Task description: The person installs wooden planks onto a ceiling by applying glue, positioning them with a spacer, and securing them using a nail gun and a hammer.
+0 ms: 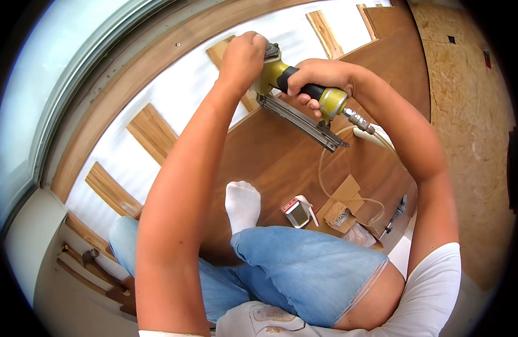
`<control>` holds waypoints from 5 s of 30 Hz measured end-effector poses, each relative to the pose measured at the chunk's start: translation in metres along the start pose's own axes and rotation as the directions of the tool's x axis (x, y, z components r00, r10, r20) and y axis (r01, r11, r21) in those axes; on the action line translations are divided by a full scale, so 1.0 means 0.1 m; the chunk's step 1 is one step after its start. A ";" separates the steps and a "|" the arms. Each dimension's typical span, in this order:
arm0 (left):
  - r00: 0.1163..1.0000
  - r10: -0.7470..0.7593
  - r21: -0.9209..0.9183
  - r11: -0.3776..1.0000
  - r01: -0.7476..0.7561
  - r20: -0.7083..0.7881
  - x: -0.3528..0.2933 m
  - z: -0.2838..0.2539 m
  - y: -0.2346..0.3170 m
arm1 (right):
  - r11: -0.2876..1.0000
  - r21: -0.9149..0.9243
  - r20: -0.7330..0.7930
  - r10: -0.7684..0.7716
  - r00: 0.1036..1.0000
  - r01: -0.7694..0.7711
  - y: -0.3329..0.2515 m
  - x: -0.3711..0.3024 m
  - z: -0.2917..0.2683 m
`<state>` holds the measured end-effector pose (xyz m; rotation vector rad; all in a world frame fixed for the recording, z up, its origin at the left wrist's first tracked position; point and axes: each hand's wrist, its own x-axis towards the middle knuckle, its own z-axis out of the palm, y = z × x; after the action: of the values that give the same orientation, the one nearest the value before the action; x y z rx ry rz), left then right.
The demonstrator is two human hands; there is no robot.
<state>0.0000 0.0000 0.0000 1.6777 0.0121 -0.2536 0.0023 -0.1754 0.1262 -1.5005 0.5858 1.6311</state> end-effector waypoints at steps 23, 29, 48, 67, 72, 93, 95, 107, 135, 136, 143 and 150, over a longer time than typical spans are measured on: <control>0.998 0.025 -0.117 0.993 -0.017 0.064 0.37 0.44 -0.02 | 0.997 -0.046 -0.181 0.053 0.982 -0.062 -0.06 -0.16 -0.37; 0.996 0.065 -0.190 0.980 -0.052 0.061 0.61 0.78 -0.01 | 0.993 -0.066 -0.267 0.072 0.961 -0.093 -0.11 -0.29 -0.63; 0.990 0.128 -0.137 0.983 -0.120 0.055 0.85 1.02 0.07 | 0.997 0.012 -0.279 0.073 0.958 -0.072 -0.11 -0.34 -0.86; 0.948 -0.160 0.634 0.772 -0.053 0.275 -1.89 -0.75 -0.53 | 0.895 -0.354 -0.885 -0.414 0.210 0.272 2.34 -0.24 1.42; 0.942 -0.196 0.671 0.740 -0.040 0.273 -1.78 -0.65 -0.78 | 0.891 -0.450 -0.891 -0.453 0.042 0.066 3.52 -0.11 1.61; 0.904 -0.232 0.641 0.765 -0.057 0.358 -1.69 -0.74 -0.86 | 0.925 -0.295 -0.948 -0.315 -0.050 -0.238 4.93 -0.01 0.99; 0.913 -0.227 0.651 0.757 -0.054 0.339 -1.70 -0.78 -0.85 | 0.966 -0.205 -0.978 -0.195 0.075 -0.158 4.73 -0.09 0.85; 0.938 -0.164 0.653 0.753 -0.081 0.306 -1.75 -0.73 -0.88 | 0.984 -0.173 -0.983 -0.171 0.059 -0.032 5.19 0.11 0.48; 0.888 -0.011 0.756 0.528 -0.386 0.460 -1.68 -0.71 -0.98 | 0.918 0.391 -0.728 0.260 -0.635 -0.073 8.44 -0.86 3.03; 0.906 -0.080 0.780 0.544 -0.310 0.416 -1.66 -0.71 -1.03 | 0.859 0.505 -0.668 0.329 -0.668 -0.081 8.75 -0.80 3.43; 0.879 -0.158 0.804 0.500 -0.321 0.449 -1.33 -0.90 -1.60 | 0.522 0.853 -0.503 0.805 -0.316 -0.029 8.98 0.14 4.76; 0.903 -0.190 0.878 0.377 -0.296 0.386 -1.25 -1.17 -1.92 | 0.776 0.616 -0.735 0.505 -0.453 -0.133 8.31 0.23 4.61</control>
<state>-0.1335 0.1564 -0.1544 2.7394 -0.6629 -0.6794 -0.9392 -0.2628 0.0291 -2.3526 2.3911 -0.1367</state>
